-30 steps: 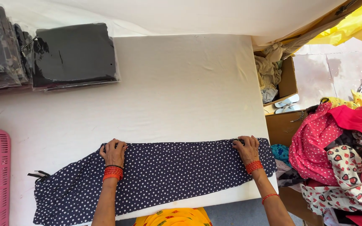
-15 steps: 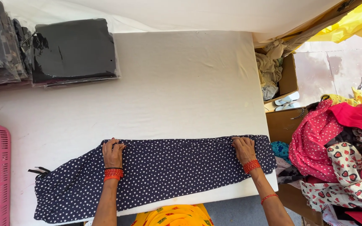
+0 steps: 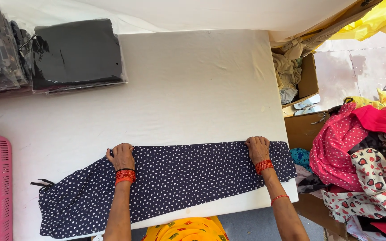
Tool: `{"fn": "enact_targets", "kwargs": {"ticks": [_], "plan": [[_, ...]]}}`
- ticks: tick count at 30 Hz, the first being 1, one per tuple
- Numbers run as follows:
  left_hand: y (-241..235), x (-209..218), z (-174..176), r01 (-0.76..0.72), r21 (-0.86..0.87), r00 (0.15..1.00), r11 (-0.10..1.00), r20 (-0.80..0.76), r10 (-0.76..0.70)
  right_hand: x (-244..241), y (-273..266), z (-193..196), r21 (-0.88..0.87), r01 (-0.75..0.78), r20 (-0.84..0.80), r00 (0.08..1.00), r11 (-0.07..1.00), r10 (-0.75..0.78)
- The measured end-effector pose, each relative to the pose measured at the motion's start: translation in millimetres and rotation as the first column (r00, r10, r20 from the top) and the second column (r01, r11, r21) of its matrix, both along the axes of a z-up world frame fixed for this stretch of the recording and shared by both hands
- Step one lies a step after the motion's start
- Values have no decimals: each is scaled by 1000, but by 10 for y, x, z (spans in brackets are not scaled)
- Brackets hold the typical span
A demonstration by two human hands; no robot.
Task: The person folds a pair of dark blue polka-dotted pants on a white table, then places them into a clear plastic bag. The person then folds a pair of light gray pants with red patterns on the same table.
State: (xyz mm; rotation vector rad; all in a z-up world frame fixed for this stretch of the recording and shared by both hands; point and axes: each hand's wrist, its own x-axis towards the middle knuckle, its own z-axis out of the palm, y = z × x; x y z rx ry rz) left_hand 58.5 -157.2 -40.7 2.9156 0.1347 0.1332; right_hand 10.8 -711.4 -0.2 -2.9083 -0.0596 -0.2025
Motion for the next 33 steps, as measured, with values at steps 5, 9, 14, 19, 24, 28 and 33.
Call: {"fn": "enact_targets", "kwargs": {"ticks": [5, 9, 14, 19, 24, 28, 33], "plan": [[57, -96, 119, 61, 35, 993, 998, 102, -64, -224, -37, 29, -91, 130, -13, 991, 987, -131], [35, -552, 72, 131, -36, 982, 991, 144, -124, -570, -322, -68, -253, 334, 96, 943, 908, -320], [69, -1356, -10, 121, 114, 975, 986, -198, -97, -842, -802, -291, -17, 709, -25, 705, 705, -709], [695, -1789, -164, -166, 72, 986, 984, 8, 166, -868, -860, -241, 105, 803, -167, 596, 587, -786], [995, -1886, -160, -218, 210, 966, 953, -94, 241, -811, -828, -152, 10, 611, 233, 769, 792, -596], [843, -2122, -85, 31, 5, 999, 1000, 24, -31, -696, -917, -28, 95, 744, -31, 666, 661, -745], [903, -2482, -105, 295, 55, 955, 954, -26, -294, -771, -1152, -289, -105, 630, -16, 773, 770, -635]]}}
